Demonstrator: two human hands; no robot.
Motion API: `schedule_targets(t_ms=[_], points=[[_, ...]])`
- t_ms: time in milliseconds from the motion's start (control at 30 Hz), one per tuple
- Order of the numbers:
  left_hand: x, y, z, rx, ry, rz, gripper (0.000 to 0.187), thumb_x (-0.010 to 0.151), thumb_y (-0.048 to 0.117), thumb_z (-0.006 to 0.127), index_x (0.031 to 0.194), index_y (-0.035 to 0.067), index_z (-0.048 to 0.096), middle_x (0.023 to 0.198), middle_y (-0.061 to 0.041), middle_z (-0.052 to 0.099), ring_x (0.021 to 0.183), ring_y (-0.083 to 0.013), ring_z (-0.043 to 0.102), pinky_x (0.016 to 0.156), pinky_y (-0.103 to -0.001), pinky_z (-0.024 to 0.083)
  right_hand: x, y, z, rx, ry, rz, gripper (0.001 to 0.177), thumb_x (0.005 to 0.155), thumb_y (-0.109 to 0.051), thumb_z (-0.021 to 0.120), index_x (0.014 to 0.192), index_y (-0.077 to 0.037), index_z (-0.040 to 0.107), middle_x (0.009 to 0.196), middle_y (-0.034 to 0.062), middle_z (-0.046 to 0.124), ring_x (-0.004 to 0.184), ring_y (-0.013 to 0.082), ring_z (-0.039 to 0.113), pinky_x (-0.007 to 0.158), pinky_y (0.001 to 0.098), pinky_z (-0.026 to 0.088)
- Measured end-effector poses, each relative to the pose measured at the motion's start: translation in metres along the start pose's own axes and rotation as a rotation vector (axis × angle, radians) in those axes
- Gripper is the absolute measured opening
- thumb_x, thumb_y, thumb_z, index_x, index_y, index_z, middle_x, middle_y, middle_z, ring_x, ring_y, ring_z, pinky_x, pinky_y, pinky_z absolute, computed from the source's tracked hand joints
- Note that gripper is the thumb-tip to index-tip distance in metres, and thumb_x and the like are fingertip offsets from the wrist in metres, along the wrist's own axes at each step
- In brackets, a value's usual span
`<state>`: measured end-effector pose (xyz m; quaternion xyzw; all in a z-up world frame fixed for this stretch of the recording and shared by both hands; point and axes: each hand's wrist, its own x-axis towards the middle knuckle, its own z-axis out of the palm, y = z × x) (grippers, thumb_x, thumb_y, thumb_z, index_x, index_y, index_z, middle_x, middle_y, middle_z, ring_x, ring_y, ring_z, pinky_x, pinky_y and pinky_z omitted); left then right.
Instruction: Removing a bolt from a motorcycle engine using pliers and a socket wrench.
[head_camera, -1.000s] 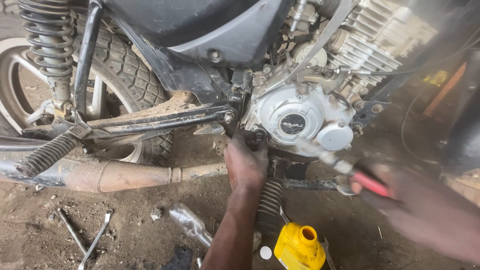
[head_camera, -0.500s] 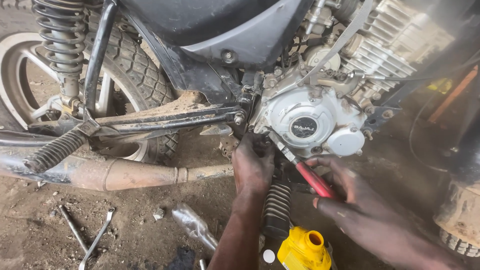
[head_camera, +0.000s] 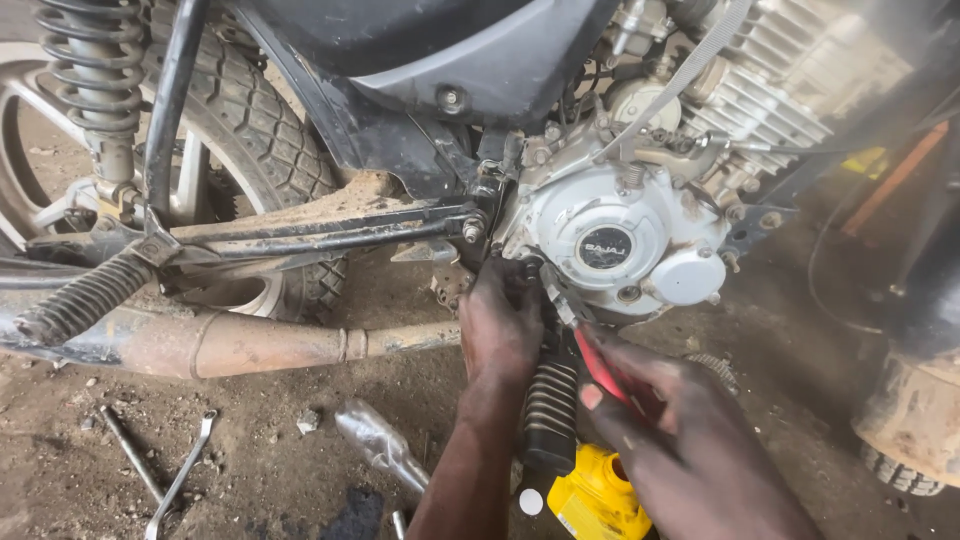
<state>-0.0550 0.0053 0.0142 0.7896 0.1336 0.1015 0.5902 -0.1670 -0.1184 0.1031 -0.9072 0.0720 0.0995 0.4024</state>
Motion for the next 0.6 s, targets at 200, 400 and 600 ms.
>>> schedule_targets(t_ms=[200, 400, 600], points=[[0.005, 0.003, 0.0, -0.013, 0.037, 0.013, 0.014, 0.099, 0.029, 0.067, 0.107, 0.017, 0.068, 0.093, -0.006, 0.079, 0.08, -0.021, 0.074, 0.07, -0.04, 0.06, -0.006, -0.029, 0.004, 0.115, 0.045, 0.023, 0.053, 0.087, -0.014, 0.064, 0.138, -0.026, 0.074, 0.126, -0.0114, 0.089, 0.109, 0.0043, 0.082, 0.098, 0.0232, 0.061], [0.005, -0.024, 0.014, -0.008, 0.049, 0.084, 0.01, 0.099, 0.021, 0.066, 0.107, 0.015, 0.069, 0.087, -0.005, 0.078, 0.071, -0.0198, 0.073, 0.06, -0.037, 0.062, -0.012, -0.041, 0.012, 0.152, 0.027, 0.217, 0.053, 0.088, -0.019, 0.069, 0.14, -0.031, 0.074, 0.131, -0.0149, 0.088, 0.112, 0.0025, 0.079, 0.098, 0.0218, 0.055], [0.021, -0.022, 0.0, 0.026, 0.141, 0.152, 0.014, 0.097, 0.012, 0.064, 0.11, 0.013, 0.071, 0.09, -0.008, 0.078, 0.077, -0.0229, 0.075, 0.067, -0.038, 0.066, 0.012, -0.022, 0.011, 0.263, 0.032, 0.066, 0.057, 0.083, -0.009, 0.075, 0.137, -0.024, 0.084, 0.119, -0.0107, 0.092, 0.096, 0.006, 0.072, 0.078, 0.0248, 0.057]])
